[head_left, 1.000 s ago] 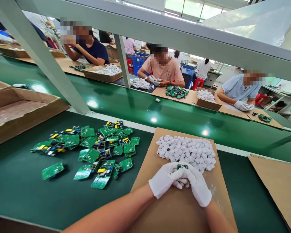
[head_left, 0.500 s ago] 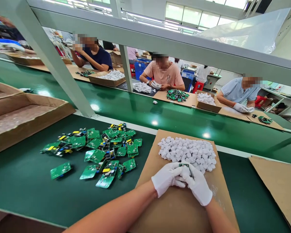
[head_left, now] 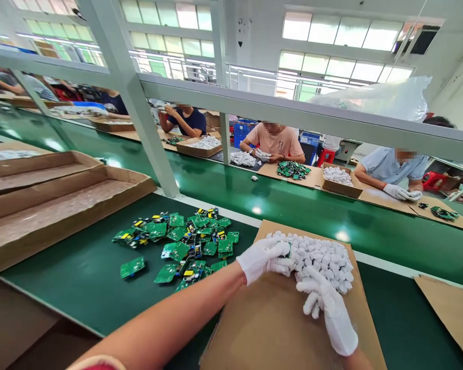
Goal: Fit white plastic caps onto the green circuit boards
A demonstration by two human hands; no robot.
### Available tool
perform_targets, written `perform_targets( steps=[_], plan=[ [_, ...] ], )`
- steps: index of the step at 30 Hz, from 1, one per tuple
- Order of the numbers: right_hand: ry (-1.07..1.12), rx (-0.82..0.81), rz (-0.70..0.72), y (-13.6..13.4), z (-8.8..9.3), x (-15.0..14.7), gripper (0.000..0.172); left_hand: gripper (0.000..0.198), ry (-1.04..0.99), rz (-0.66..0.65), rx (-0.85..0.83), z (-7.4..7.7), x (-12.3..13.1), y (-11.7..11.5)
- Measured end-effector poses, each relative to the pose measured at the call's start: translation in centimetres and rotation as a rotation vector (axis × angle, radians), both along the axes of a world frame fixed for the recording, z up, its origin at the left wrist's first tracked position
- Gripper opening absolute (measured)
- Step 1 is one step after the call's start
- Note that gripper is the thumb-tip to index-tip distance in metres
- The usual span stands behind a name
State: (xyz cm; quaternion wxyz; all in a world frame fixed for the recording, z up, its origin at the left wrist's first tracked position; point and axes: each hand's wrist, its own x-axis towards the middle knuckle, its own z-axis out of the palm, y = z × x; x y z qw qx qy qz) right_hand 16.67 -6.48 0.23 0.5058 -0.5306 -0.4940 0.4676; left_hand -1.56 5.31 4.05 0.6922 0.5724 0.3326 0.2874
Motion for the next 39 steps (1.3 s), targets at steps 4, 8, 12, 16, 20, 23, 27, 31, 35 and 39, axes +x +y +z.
perform_targets(
  steps=[4, 8, 12, 16, 20, 23, 27, 31, 35, 39],
  plan=[
    [-0.046, -0.042, 0.017, 0.1, -0.3, -0.2, 0.046, 0.047, 0.362, 0.215, 0.326, 0.6, -0.8, 8.1],
    [-0.017, -0.056, -0.031, 0.3, -0.9, -0.4, 0.046, 0.033, 0.687, 0.321, 0.455, 0.3, -2.0, 14.6],
    [-0.016, -0.068, -0.132, 0.3, -0.7, -0.4, 0.047, 0.042, 1.005, 0.368, 0.516, -0.6, -3.7, 17.2],
    [-0.069, -0.143, -0.051, 0.1, 0.0, -0.1, 0.049, 0.049, 1.184, 0.310, 0.607, -0.7, -5.5, 17.3],
    [-0.093, -0.163, -0.017, 0.0, 0.0, -0.2, 0.050, 0.030, 1.235, 0.054, 0.734, -0.6, -8.3, 15.1],
    [-0.124, -0.157, 0.000, 0.2, -0.4, -0.6, 0.050, 0.022, 1.254, -0.102, 0.783, -1.0, -10.5, 12.3],
    [-0.187, -0.137, 0.015, 0.6, -0.6, -0.9, 0.047, 0.033, 1.278, -0.118, 0.795, -1.8, -11.4, 10.4],
    [-0.247, -0.108, -0.030, 0.8, 0.0, -0.8, 0.043, 0.024, 1.259, -0.024, 0.774, -0.9, -10.8, 10.7],
    [-0.237, -0.060, -0.079, 0.3, 1.1, -0.1, 0.037, 0.032, 1.109, 0.017, 0.784, 1.4, -9.4, 9.0],
    [-0.215, 0.055, -0.315, -0.1, 1.7, 2.3, 0.040, 0.041, 0.472, -0.027, 0.507, 2.2, -5.5, 3.6]
  ],
)
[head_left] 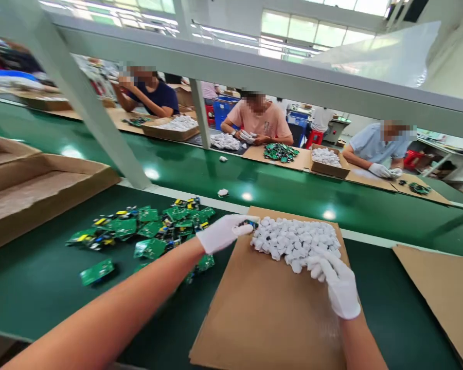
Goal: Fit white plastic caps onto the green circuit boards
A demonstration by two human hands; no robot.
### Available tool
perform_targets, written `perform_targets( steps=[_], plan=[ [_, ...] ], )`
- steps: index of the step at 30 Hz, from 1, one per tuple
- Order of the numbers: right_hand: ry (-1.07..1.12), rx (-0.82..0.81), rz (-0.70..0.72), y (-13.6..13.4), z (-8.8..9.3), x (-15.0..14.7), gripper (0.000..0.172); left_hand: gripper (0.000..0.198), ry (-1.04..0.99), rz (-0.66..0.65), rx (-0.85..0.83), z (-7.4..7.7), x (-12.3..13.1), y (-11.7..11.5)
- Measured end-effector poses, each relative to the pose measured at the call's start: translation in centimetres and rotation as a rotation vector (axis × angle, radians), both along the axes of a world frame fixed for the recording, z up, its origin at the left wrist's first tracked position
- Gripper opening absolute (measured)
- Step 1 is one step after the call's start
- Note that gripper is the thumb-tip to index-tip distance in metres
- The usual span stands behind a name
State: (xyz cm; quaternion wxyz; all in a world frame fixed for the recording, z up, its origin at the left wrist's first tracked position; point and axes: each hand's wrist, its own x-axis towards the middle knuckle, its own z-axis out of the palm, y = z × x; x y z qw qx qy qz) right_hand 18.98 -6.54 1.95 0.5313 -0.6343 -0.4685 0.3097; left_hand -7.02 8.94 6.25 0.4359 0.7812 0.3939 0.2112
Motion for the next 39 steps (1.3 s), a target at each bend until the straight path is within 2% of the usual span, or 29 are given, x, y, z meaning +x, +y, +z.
perform_targets(
  steps=[2, 3, 4, 7, 9, 12, 15, 17, 20, 23, 27, 32, 37, 39],
  plan=[
    [-0.073, 0.003, -0.179, -0.1, 0.0, 1.7, 0.040, 0.047, -0.342, -0.159, -0.473, -0.5, 2.7, -3.5],
    [-0.147, -0.019, -0.250, -0.1, -0.2, 2.5, 0.038, 0.046, -0.436, -0.211, -0.707, -1.0, 4.1, -5.2],
    [-0.244, -0.044, -0.292, -0.1, -0.3, 3.3, 0.036, 0.042, -0.500, -0.219, -0.875, -1.6, 5.4, -6.7],
    [-0.571, -0.089, -0.315, 0.2, -1.1, 5.1, 0.032, 0.033, -0.597, -0.219, -1.117, -3.5, 8.2, -9.6],
    [-0.712, -0.102, -0.295, 0.4, -1.6, 5.7, 0.033, 0.034, -0.592, -0.216, -1.156, -4.8, 9.0, -10.3],
    [-0.762, -0.103, -0.228, 0.5, -1.9, 6.0, 0.031, 0.039, -0.545, -0.180, -1.137, -6.1, 8.8, -10.2],
    [-0.771, -0.098, -0.189, 0.3, -1.7, 5.6, 0.021, 0.042, -0.508, -0.166, -1.140, -6.7, 8.4, -10.0],
    [-0.767, -0.091, -0.183, 0.2, -1.6, 5.2, 0.022, 0.044, -0.493, -0.185, -1.153, -6.8, 8.4, -9.9],
    [-0.531, -0.079, -0.222, 0.3, -1.4, 4.7, 0.032, 0.048, -0.484, -0.215, -1.167, -6.8, 8.4, -9.9],
    [-0.246, -0.093, -0.258, 0.6, -1.5, 4.8, 0.027, 0.050, -0.484, -0.231, -1.186, -6.9, 8.3, -9.8],
    [-0.026, -0.075, -0.267, 1.0, -1.8, 5.7, 0.028, 0.050, -0.486, -0.255, -1.198, -7.2, 8.2, -9.6],
    [0.220, 0.036, -0.334, 0.6, -1.2, 6.5, 0.031, 0.052, -0.500, -0.257, -1.218, -7.5, 8.3, -9.4],
    [0.384, -0.023, -0.213, -0.2, -0.4, 4.3, 0.046, 0.049, -0.525, -0.224, -1.232, -7.2, 8.2, -9.4],
    [0.371, -0.076, -0.133, -0.3, -0.3, 2.9, 0.042, 0.052, -0.533, -0.194, -1.218, -7.0, 8.2, -9.4]
  ],
)
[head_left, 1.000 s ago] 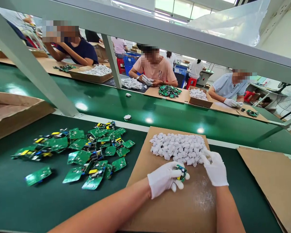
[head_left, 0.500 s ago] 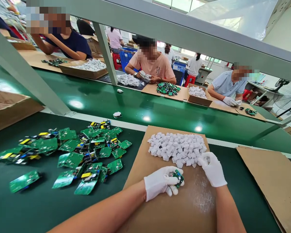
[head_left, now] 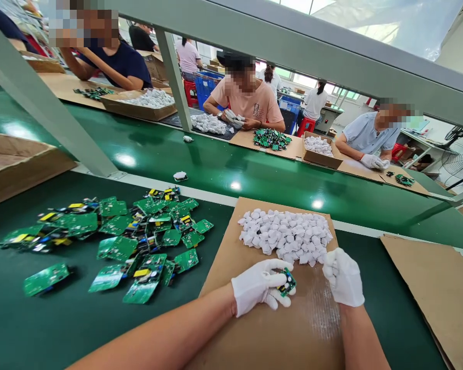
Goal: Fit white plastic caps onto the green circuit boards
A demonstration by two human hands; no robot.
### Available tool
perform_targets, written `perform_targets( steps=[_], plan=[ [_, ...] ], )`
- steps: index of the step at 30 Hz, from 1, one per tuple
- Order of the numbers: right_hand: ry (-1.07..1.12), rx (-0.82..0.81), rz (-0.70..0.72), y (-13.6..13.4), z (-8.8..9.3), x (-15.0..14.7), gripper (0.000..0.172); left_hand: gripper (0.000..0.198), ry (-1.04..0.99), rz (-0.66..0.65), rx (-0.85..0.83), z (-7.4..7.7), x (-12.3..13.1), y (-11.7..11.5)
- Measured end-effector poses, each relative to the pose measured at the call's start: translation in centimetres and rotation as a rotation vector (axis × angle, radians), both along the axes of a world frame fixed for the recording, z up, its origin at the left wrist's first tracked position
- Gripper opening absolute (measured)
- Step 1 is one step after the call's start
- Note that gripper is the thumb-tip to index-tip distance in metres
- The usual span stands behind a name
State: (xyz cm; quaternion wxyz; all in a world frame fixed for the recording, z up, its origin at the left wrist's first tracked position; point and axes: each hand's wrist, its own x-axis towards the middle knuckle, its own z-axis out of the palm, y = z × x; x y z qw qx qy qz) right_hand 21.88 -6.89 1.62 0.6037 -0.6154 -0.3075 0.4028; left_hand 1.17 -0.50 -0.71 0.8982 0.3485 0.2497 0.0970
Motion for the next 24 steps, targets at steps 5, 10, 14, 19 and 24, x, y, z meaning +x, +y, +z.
perform_targets(
  steps=[5, 10, 14, 19, 24],
  plan=[
    [-0.073, 0.039, 0.194, 0.1, 0.0, -1.8, 0.034, 0.056, -0.024, 0.075, 0.071, 0.5, 0.0, 0.2],
    [-0.010, -0.011, 0.216, -0.1, 0.0, -2.1, 0.049, 0.069, -0.034, 0.119, 0.176, 0.2, 0.1, 0.5],
    [0.021, 0.092, 0.225, 0.1, 0.3, -2.8, 0.045, 0.053, -0.047, 0.102, 0.296, -0.1, 0.0, 0.8],
    [-0.043, 0.032, 0.285, 0.3, 0.2, -3.2, 0.034, 0.057, -0.047, 0.199, 0.309, 0.2, -0.3, 1.1],
    [-0.180, -0.012, 0.312, -0.3, -0.4, -3.1, 0.033, 0.065, -0.014, 0.220, 0.271, 0.9, -0.4, 1.1]
  ],
)
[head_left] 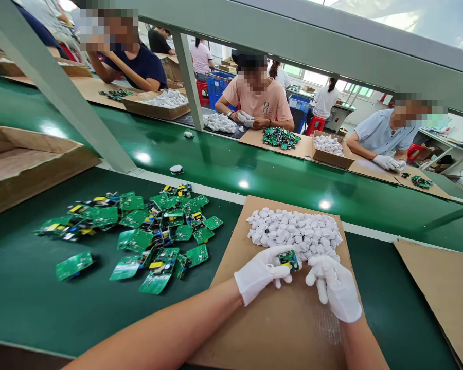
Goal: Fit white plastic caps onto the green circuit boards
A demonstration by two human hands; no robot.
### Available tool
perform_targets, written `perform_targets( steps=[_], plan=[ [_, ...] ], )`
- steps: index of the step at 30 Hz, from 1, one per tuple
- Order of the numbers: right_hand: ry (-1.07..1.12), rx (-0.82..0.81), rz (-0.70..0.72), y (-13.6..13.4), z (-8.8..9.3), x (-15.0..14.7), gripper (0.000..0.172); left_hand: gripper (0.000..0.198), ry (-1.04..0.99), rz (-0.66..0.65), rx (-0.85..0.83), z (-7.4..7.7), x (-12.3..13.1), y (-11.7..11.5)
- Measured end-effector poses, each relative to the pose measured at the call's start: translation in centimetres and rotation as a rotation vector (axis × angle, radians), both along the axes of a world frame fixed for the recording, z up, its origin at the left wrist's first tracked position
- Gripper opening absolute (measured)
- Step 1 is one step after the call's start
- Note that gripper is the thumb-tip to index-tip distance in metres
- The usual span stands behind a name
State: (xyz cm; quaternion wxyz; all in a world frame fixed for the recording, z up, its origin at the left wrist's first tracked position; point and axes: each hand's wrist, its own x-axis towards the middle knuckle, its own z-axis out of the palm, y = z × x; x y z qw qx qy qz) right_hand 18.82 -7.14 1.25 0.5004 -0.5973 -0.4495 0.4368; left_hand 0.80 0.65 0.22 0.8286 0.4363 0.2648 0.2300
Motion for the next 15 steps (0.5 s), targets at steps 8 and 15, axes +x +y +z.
perform_targets(
  steps=[8, 15],
  plan=[
    [0.036, 0.223, -0.074, 0.32, -0.54, -0.56, 0.006, 0.062, 0.035, 0.010, -0.027, 0.50, -0.09, -0.04],
    [0.201, 0.060, -0.182, 0.60, -0.02, -0.13, 0.029, 0.065, -0.014, -0.038, -0.096, 0.05, 0.01, -0.01]
  ],
)
